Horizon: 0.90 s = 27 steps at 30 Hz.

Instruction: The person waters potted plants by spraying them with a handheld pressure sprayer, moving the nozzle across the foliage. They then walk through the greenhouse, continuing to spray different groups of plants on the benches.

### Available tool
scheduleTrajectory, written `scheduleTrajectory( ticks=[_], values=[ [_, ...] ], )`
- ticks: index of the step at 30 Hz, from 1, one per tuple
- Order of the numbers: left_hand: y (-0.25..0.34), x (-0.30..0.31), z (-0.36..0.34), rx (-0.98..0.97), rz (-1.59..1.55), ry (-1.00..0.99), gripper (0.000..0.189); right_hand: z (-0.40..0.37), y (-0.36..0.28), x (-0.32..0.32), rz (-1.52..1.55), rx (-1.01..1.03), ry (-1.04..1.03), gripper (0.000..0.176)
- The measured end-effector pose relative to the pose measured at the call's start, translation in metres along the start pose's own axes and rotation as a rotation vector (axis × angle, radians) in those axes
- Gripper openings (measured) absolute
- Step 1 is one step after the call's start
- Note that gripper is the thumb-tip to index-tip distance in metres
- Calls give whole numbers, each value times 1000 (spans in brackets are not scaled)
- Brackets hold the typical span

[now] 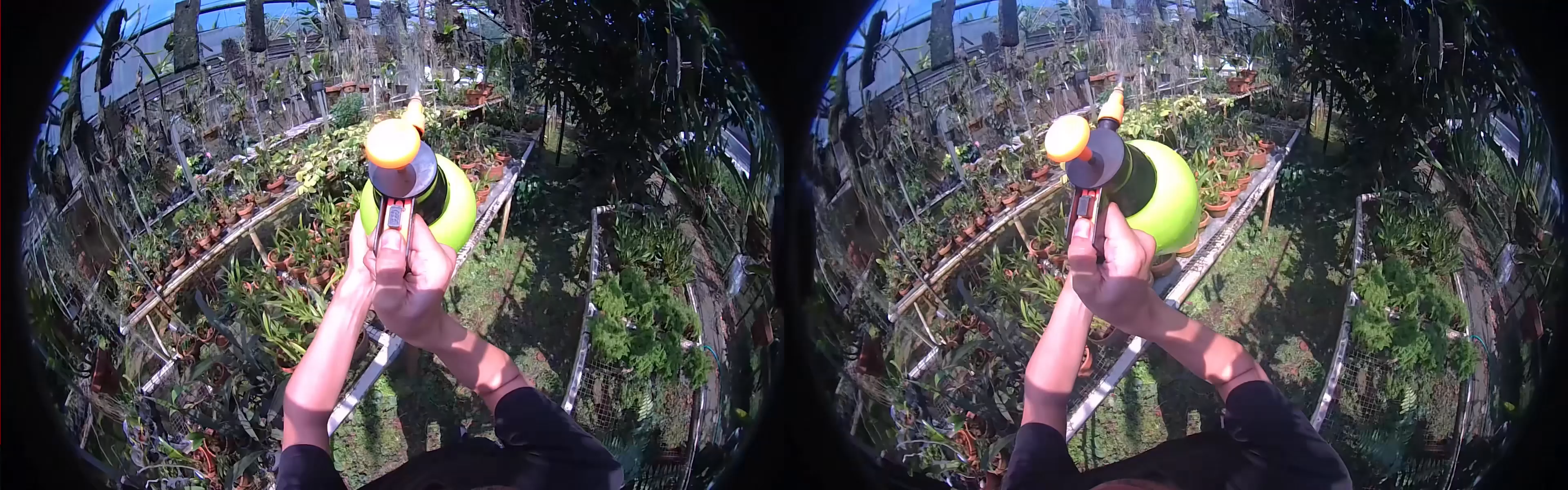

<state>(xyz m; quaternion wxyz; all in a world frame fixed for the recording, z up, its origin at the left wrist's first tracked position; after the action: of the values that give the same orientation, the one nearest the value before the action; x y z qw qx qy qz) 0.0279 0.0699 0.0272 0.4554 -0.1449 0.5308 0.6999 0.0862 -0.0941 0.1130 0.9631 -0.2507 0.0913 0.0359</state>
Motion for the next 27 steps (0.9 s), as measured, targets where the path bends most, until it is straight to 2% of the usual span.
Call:
scheduleTrajectory(
  ticks=[2,3,5,6,9,10,13,16,21,23,25,27],
  values=[
    [4,4,9,-84,23,-17,33,3,1,-1,54,7,-7,27],
    [-13,1,63,-58,27,-68,32,35,29,27,49,38,5,27],
    [-26,2,87,4,-17,-118,32,52,43,43,10,38,-3,27],
    [-23,-18,81,-2,3,38,33,61,49,50,16,64,22,27],
    [-22,-46,104,-50,39,2,36,88,69,67,80,113,-4,27],
    [-22,-45,107,-7,77,43,38,97,70,73,90,130,15,27],
    [-18,-46,140,-88,128,-11,40,123,83,86,126,130,60,21],
    [-14,-58,155,-67,105,-112,41,140,78,91,108,197,67,20],
    [-17,-64,182,-68,91,-98,42,156,94,95,123,231,60,21],
    [-29,-42,205,-61,6,-306,42,159,106,99,91,229,72,21],
    [-36,-38,213,-48,9,-301,42,162,119,104,47,221,78,23],
    [-46,-34,219,-34,96,-87,42,165,133,110,-11,209,65,28]
  ],
)
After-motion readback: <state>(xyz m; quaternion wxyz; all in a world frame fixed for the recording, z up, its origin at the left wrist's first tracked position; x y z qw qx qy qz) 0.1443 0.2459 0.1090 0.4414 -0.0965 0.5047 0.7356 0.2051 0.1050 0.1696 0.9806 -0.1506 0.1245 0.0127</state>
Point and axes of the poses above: each hand's wrist, its own z-axis towards the middle knuckle, its own x-axis out of the back of the hand, y = z × x, the point moved 8 cm from there along z, towards the middle knuckle, and after that the axes turned 5 degrees about -x, right-handed, at the moved point
